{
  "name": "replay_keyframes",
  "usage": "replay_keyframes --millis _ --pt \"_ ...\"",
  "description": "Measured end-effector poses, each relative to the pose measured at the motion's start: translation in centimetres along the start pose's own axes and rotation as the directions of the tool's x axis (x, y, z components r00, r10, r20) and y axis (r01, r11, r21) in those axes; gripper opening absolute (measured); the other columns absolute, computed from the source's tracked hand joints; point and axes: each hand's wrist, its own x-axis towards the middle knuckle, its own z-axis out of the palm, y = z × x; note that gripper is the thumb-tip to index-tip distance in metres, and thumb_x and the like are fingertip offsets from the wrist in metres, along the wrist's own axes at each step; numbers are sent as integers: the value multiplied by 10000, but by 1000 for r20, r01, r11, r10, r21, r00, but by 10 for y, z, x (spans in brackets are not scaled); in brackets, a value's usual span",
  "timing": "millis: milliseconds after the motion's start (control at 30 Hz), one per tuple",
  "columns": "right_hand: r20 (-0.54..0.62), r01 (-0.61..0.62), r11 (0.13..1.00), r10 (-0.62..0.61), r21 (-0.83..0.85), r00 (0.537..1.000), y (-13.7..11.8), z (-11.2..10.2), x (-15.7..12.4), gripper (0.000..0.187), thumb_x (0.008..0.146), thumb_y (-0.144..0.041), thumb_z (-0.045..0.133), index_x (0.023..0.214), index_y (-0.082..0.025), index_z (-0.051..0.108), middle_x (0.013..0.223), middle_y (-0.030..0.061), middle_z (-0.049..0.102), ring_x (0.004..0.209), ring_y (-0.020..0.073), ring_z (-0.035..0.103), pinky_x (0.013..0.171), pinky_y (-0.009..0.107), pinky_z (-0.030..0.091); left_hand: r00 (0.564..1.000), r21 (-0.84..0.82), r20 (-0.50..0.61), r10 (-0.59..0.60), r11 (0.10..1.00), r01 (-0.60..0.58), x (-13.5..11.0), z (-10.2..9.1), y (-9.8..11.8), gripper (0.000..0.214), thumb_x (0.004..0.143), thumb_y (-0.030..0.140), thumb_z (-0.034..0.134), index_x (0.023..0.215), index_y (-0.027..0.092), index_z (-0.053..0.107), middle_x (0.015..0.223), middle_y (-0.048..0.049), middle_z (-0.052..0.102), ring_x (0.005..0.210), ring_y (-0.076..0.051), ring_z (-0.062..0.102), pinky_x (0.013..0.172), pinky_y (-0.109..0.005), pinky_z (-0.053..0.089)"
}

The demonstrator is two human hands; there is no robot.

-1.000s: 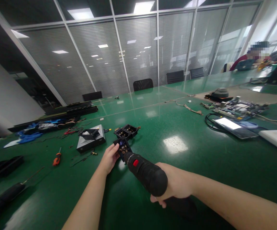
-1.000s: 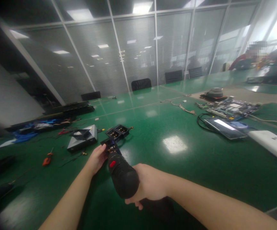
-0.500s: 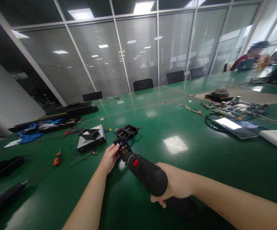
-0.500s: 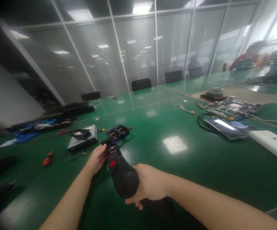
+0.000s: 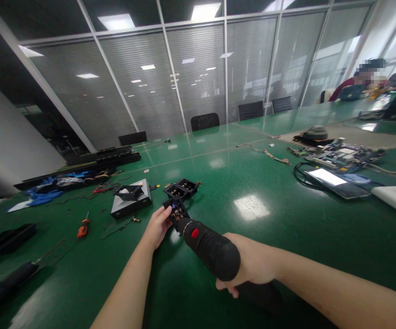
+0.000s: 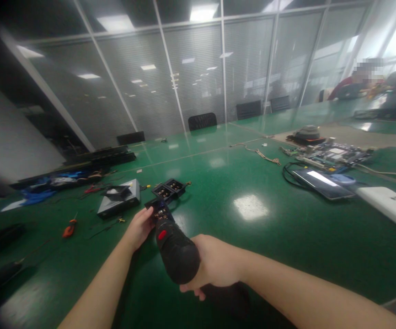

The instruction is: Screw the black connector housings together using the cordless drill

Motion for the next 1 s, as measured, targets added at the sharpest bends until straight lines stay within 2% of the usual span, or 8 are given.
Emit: replay_keyframes --millis 400,600,1000 --pt "2 4 1000 -4 22 1000 1 1 1 316 667 -319 901 681 -158 629 597 -8 655 535 137 637 537 241 527 1000 0 -25 -7 1000 7 0 -1 0 482 671 496 973 974 165 797 882 -80 791 801 -238 721 782 -345 540" --pt "0 4 998 -4 55 1000 4 0 1 345 653 -321 919 716 -160 620 607 -11 667 528 138 643 515 236 535 1000 4 6 4 1000 -4 -1 -2 0 456 705 483 958 980 156 798 883 -87 789 793 -234 718 786 -345 540" --pt "5 20 1000 -20 11 1000 1 1 0 311 689 -307 901 711 -159 629 600 -18 661 528 129 638 532 229 528 1000 -2 12 12 1000 -12 -1 -1 0 491 695 482 966 1017 153 794 911 -82 787 801 -222 710 771 -328 541"
